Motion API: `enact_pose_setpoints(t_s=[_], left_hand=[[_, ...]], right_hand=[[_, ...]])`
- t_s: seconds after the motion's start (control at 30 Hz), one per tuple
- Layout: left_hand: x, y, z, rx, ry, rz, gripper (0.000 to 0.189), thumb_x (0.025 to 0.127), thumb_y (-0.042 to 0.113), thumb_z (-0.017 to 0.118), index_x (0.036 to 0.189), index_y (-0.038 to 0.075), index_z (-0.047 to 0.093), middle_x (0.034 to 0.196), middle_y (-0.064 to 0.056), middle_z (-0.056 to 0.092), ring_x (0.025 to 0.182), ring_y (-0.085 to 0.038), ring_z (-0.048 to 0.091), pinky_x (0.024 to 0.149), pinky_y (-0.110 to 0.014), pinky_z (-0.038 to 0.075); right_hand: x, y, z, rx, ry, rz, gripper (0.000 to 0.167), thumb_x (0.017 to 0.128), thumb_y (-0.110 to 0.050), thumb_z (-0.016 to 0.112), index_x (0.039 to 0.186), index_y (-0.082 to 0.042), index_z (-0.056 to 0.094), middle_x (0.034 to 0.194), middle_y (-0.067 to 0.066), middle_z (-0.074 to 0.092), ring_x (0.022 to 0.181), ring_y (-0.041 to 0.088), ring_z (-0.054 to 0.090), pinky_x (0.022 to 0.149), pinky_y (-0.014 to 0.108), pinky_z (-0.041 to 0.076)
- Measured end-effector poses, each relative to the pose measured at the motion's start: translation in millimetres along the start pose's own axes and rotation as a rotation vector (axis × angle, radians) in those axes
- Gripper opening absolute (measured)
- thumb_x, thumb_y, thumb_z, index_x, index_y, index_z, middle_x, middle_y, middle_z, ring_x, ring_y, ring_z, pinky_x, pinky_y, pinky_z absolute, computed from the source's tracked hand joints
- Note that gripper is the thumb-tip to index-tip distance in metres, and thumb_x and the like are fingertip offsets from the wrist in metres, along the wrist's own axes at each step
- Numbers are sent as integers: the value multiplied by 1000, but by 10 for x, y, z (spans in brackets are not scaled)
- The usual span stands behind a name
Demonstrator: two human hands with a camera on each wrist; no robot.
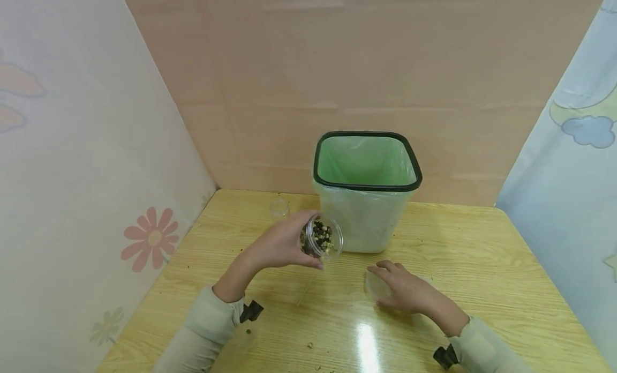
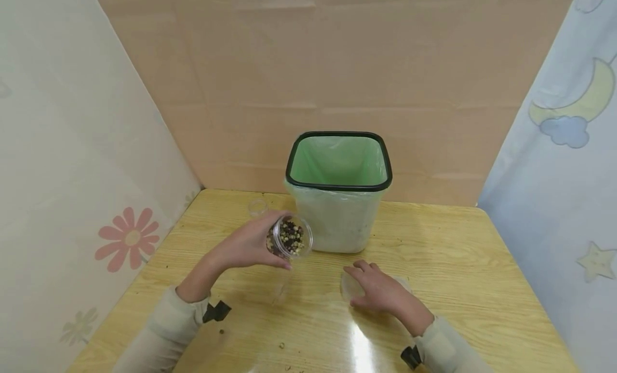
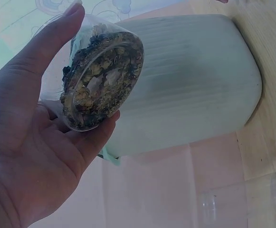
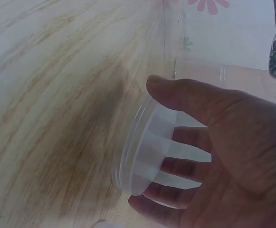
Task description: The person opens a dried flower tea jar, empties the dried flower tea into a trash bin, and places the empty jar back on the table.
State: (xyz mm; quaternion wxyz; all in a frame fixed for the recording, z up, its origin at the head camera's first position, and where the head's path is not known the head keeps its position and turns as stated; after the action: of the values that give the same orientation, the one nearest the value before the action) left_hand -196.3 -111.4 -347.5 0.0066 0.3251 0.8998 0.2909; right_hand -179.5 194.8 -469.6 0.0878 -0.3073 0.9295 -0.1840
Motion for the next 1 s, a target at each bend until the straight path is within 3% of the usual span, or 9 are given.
enact_pose_setpoints(t_s=[0.53,1.0], left_hand=[[7,98,-207,8,43,27,105,65,46,95,150,15,41,140,-2,55,124,-16,55,99,-38,52],[50,168,-369,36,70,65,103,66,44,96,148,12,43,135,1,57,121,-15,56,100,-38,51]], right_hand=[[11,3,18,-13,-18,24,73,83,-29,84,144,-4,53,140,23,50,122,47,52,89,60,53],[11,-6,13,-10,-21,11,73,83,-30,84,144,-3,52,140,23,50,123,48,51,91,60,52]])
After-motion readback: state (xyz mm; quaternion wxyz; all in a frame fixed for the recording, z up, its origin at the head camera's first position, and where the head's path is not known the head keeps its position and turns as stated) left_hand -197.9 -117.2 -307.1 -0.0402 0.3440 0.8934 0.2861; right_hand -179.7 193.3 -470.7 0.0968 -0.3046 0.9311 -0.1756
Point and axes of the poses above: each hand's wrist, its own x-axis towards the middle knuckle, its own z-axis out of the palm, y = z × x, the point moved 2 cm from there along x, towards the middle knuckle
